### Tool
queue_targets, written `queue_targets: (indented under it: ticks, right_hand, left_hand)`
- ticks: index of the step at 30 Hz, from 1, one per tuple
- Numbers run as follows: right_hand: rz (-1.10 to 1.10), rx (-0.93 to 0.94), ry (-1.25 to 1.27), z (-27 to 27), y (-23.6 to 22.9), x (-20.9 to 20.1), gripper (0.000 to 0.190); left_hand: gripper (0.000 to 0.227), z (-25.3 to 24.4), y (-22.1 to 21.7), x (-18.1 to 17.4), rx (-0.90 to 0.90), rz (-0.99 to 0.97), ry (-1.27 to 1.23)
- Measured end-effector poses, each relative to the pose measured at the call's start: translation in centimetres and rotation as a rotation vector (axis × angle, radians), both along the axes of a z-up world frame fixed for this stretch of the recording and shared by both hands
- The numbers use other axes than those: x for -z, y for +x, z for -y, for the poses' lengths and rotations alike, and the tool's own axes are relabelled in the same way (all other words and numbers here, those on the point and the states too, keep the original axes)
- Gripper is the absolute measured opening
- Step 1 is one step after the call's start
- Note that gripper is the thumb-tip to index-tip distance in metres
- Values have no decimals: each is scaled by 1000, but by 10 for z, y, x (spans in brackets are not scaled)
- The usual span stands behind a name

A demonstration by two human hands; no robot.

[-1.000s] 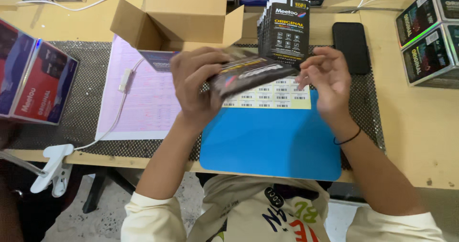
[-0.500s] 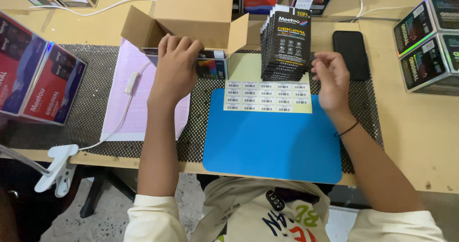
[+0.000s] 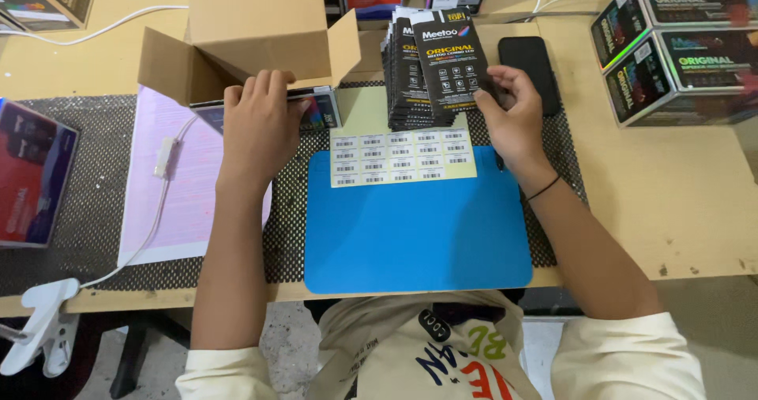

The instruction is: The person opens a box of Meetoo screen protectors and removes several units. They unwrap a screen protector, apply a barcode sticker to the packaging, and write on the sticker with a pen. The person then re-wraps the screen protector and places it back into the box.

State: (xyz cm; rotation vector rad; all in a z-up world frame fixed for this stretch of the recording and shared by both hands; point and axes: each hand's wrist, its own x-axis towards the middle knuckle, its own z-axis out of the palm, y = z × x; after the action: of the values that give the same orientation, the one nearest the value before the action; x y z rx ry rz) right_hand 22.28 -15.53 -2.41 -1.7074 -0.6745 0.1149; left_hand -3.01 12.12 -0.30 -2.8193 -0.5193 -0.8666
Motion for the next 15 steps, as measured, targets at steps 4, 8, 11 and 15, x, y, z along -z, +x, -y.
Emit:
queue_targets:
  ticks: [4,8,11,15]
  right_hand:
    - [17,10,178,9,-13,-13,40]
    - [279,-115,314,9,-47,-30,39]
    - [580,-215,344,2,-63,-22,37]
    - [799,-523,246,-7,-81,24,59]
  left_hand:
    - [51,33,2,-34,137,112,-59]
    - [53,66,17,-35,408,384,-197]
    - [93,98,23,-20,604,450,-520]
    - [155,126,23,-15,810,502,-866]
